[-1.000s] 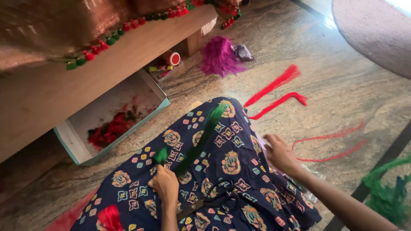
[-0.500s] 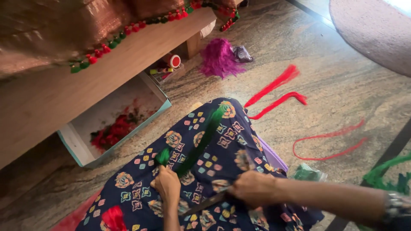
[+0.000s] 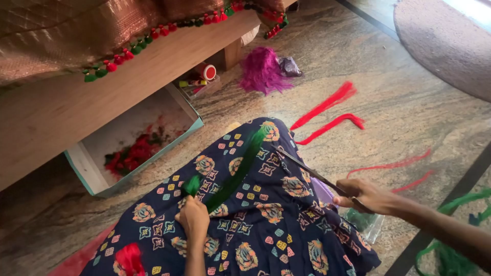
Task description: The person is combing and preparing green and red synthetic hair extensions for braiding.
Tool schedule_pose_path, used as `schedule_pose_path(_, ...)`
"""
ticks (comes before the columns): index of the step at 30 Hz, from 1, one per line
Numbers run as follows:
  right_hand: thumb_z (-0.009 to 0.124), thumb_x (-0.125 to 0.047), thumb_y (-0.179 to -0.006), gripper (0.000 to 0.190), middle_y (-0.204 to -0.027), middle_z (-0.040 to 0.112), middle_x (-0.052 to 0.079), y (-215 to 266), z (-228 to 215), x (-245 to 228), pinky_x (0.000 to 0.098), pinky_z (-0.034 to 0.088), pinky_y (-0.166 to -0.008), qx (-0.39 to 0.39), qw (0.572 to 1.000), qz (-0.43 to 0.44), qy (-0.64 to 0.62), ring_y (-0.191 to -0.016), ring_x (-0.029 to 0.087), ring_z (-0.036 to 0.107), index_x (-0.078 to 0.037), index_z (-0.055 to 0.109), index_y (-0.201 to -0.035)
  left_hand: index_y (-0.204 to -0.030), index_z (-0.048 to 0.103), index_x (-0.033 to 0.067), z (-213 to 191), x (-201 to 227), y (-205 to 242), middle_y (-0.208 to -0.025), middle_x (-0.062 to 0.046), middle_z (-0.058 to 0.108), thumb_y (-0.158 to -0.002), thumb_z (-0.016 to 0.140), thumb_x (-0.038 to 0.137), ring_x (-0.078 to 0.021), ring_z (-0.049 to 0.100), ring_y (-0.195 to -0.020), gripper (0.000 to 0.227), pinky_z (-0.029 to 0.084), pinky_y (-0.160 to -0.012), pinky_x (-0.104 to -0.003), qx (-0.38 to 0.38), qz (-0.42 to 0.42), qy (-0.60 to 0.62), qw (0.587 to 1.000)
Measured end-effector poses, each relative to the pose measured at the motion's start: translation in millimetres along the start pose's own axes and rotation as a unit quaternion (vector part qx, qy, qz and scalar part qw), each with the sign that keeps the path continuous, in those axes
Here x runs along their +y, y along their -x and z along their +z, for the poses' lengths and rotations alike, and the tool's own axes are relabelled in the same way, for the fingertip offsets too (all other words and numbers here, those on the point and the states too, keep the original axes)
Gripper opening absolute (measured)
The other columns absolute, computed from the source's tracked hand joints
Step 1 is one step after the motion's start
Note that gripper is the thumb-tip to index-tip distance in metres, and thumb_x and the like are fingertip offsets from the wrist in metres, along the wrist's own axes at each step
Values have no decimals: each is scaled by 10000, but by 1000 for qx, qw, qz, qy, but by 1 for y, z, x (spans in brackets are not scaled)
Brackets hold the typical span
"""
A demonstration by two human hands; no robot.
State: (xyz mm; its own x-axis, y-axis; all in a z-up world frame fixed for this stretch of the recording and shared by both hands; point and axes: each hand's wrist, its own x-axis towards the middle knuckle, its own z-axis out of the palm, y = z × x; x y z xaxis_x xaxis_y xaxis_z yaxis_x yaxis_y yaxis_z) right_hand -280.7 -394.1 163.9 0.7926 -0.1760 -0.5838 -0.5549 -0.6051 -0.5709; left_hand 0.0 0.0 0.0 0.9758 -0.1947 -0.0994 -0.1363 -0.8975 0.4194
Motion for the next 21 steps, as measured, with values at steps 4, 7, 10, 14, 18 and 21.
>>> schedule_pose_path(4,629,-663,-822,577,-662,513,-14,-7,4,-17,302,355,-515,-41,984,48,-166,-588,113,493,-104,667,-962,-1029,677,19,1,4,-2,-809,-208,737,-1001,493,210,-394,715,-836,266,451,-892,-529,-9,-2,2,1000)
schedule_pose_path(7,614,-638,-830,558,-663,545,-25,-27,3,-32,279,376,-518,-49,978,44,-197,-597,95,521,-128,692,-1043,-1022,681,16,-1,4,0,-804,-207,735,-1009,484,206,-389,718,-827,273,450,-897,-519,-11,-3,-6,1000)
schedule_pose_path(10,599,-637,-862,587,-631,549,-5,-41,-5,-45,280,375,-514,-68,974,46,-209,-572,110,538,-80,675,-1033,-1013,683,15,-7,5,2,-805,-210,733,-1015,472,202,-390,719,-825,282,449,-905,-517,-11,-4,-6,1000)
schedule_pose_path(14,591,-620,-884,577,-609,514,-18,-42,-19,-47,296,365,-493,-85,979,48,-181,-545,111,509,-67,687,-1020,-1006,680,12,-3,5,0,-806,-225,729,-1010,469,217,-410,710,-839,294,452,-892,-529,-7,-9,9,1000)
schedule_pose_path(18,604,-563,-899,567,-651,538,24,-32,-14,0,337,429,-537,-66,989,60,-118,-594,160,560,-30,669,-1082,-963,678,-9,27,-32,-22,-856,-252,716,-1023,477,243,-449,685,-843,328,471,-816,-530,42,6,62,997)
schedule_pose_path(21,691,-459,-1006,550,-1134,718,-12,-26,5,23,338,531,-831,-68,982,-143,-102,-1048,141,649,-25,603,-1330,-919,669,-13,-5,-25,-34,-836,-238,695,-1026,469,274,-430,663,-788,366,469,-702,-481,86,-5,188,978)
